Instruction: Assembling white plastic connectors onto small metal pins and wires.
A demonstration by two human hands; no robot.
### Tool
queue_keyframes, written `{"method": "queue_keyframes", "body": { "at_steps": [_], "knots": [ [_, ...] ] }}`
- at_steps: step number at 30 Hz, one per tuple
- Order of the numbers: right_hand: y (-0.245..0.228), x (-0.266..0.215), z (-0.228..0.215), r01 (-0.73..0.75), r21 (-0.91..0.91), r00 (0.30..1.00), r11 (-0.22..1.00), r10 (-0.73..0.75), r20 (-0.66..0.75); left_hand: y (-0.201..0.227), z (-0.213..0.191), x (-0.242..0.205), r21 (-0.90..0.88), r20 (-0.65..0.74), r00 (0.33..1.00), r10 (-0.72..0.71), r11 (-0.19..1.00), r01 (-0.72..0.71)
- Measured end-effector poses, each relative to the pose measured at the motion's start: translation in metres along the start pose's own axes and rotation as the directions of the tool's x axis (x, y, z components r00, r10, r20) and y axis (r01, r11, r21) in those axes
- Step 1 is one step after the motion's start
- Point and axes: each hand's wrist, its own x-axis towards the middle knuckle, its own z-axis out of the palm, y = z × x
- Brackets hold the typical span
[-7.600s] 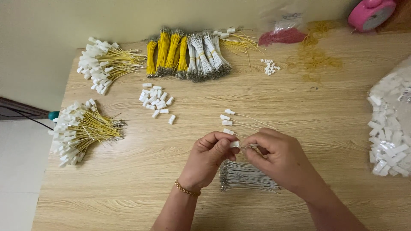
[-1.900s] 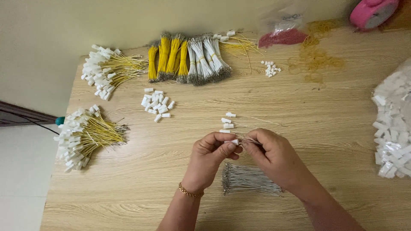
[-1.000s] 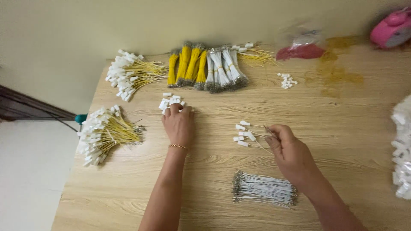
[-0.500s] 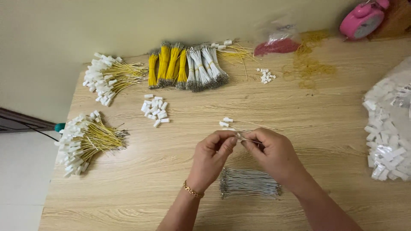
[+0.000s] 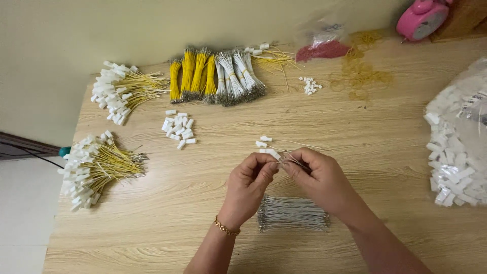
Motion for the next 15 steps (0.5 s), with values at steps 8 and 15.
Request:
{"method": "queue_keyframes", "body": {
  "at_steps": [8, 15],
  "knots": [
    [-0.014, -0.003, -0.004, 0.093, -0.187, 0.994, 0.978, -0.103, -0.044, -0.002, -0.005, 0.005, -0.054, 0.02, 1.0, -0.018, 0.998, 0.019],
    [-0.021, -0.006, -0.007, 0.073, -0.285, 0.995, 0.956, -0.091, -0.05, -0.008, -0.015, 0.005, -0.197, 0.063, 0.995, -0.082, 0.976, 0.093]
  ]
}}
